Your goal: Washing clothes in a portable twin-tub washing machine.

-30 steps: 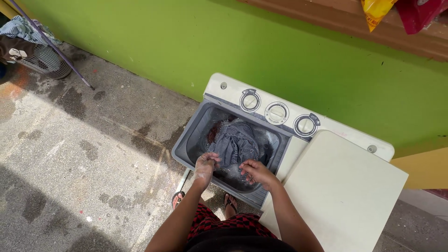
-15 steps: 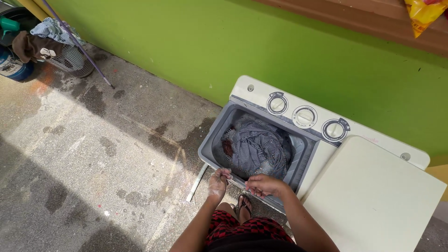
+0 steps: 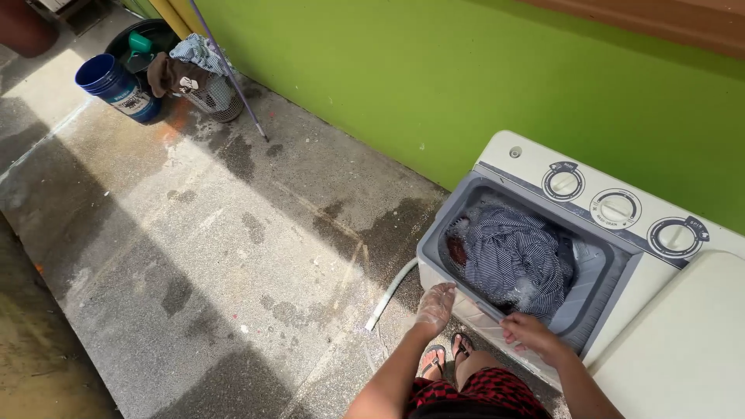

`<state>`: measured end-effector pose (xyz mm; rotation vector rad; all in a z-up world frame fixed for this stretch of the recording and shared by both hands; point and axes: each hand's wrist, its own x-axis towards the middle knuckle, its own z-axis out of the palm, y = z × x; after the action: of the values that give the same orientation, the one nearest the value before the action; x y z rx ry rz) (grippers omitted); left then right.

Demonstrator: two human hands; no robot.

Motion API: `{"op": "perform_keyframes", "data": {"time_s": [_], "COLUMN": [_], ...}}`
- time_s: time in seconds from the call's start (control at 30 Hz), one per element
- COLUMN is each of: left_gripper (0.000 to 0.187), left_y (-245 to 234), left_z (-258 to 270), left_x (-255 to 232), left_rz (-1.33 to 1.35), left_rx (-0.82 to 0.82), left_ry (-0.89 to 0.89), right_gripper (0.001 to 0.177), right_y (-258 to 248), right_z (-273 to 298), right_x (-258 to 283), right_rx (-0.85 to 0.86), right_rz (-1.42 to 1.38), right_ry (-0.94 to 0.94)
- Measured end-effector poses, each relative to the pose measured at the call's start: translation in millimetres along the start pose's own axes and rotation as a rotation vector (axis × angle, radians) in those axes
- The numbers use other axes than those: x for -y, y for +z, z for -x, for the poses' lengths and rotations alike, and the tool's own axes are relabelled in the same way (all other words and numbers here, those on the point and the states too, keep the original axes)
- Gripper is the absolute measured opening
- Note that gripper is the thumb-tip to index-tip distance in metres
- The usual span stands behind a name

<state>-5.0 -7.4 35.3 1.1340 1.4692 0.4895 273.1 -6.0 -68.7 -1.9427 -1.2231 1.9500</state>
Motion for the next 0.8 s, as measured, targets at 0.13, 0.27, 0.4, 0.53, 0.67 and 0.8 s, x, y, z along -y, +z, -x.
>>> {"op": "perform_keyframes", "data": {"time_s": [0.13, 0.27, 0.4, 0.53, 0.67, 0.8], "left_gripper": [0.040, 0.047, 0.050, 0.048, 0.048, 0.047], "left_y": [1.7, 4.3, 19.1, 21.9, 6.2, 11.5], "left_z": [-3.0, -9.4, -24.2, -12.4, 6.2, -11.3], "left_x": [3.8, 2.9, 14.7, 7.6, -2.6, 14.7], "left_rz": [-0.134, -0.326, -0.618, -0.651, -0.657, -0.701], "left_rx": [-0.036, 0.091, 0.066, -0.066, -0.088, -0.120], "left_ry": [0.224, 0.307, 0.493, 0.394, 0.301, 0.386], "right_gripper": [0.038, 0.038, 0.038, 0.034, 0.033, 0.036], "right_y": [-2.4, -4.6, 3.0, 12.4, 15.7, 20.2], "right_z": [-4.3, -13.8, -20.8, -13.5, -11.2, -10.9], "right_x": [3.2, 2.3, 2.9, 7.6, 8.3, 2.3], "right_rx": [-0.048, -0.002, -0.039, -0.177, -0.209, -0.253], "right_rz": [0.061, 0.068, 0.089, 0.205, 0.235, 0.357], "right_ry": [0.016, -0.039, -0.028, -0.030, -0.021, -0.047]}}
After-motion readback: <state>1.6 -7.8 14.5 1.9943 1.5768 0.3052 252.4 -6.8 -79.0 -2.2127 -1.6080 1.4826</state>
